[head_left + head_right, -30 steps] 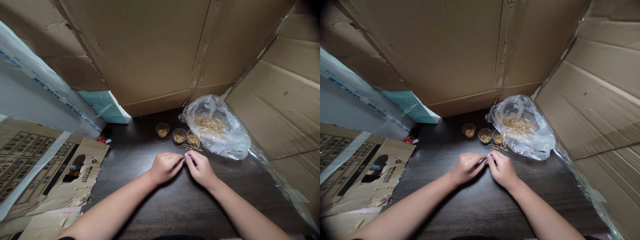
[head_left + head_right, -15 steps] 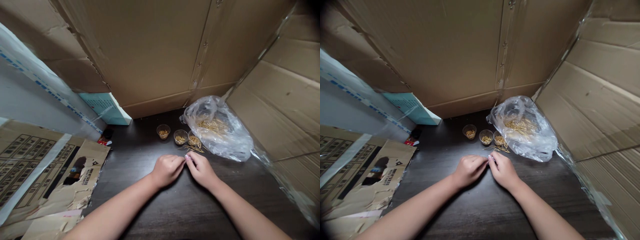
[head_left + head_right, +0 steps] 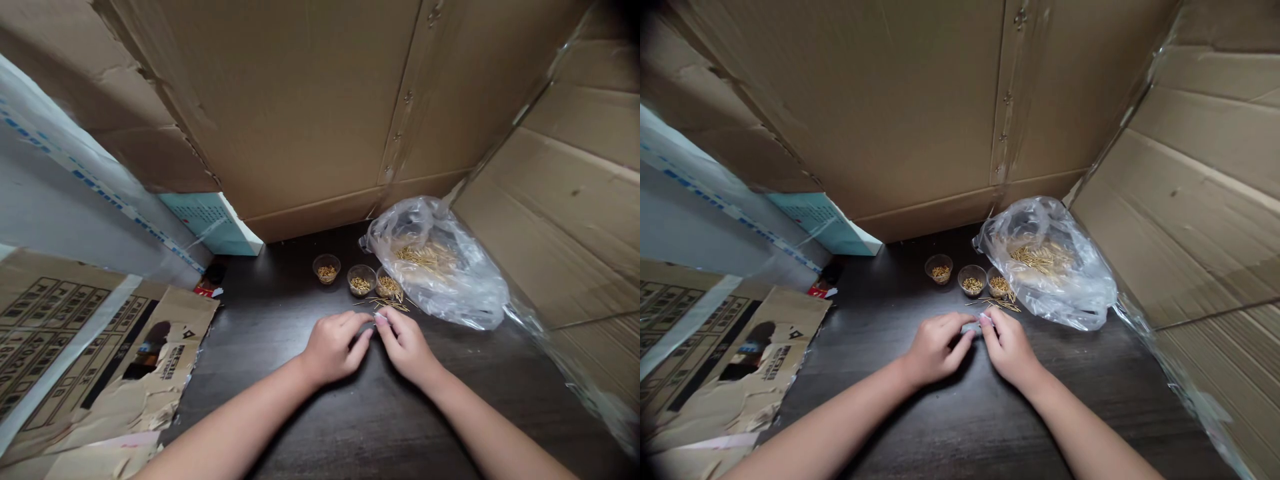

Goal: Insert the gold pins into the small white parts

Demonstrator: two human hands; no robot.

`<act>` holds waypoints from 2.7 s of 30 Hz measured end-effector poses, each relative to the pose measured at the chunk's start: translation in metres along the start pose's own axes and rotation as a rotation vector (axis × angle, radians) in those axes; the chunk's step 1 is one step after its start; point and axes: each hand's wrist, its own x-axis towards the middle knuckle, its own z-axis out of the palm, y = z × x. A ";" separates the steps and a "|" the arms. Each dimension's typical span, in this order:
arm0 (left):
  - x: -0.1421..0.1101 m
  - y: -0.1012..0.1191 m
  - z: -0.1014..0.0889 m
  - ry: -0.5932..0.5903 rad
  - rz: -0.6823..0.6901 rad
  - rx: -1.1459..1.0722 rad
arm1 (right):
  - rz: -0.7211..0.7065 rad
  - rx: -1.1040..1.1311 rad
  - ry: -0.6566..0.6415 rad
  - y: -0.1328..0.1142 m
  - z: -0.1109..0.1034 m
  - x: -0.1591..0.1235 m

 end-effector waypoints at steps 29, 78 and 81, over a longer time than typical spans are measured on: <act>0.033 0.063 -0.062 0.189 -0.577 -1.010 | -0.461 -0.152 0.194 -0.088 -0.040 0.029; 0.030 -0.026 -0.001 -0.347 -0.389 -0.770 | 0.238 0.304 -0.208 0.011 -0.012 0.019; 0.030 -0.028 -0.001 -0.367 -0.388 -0.791 | 0.280 0.372 -0.223 0.011 -0.014 0.016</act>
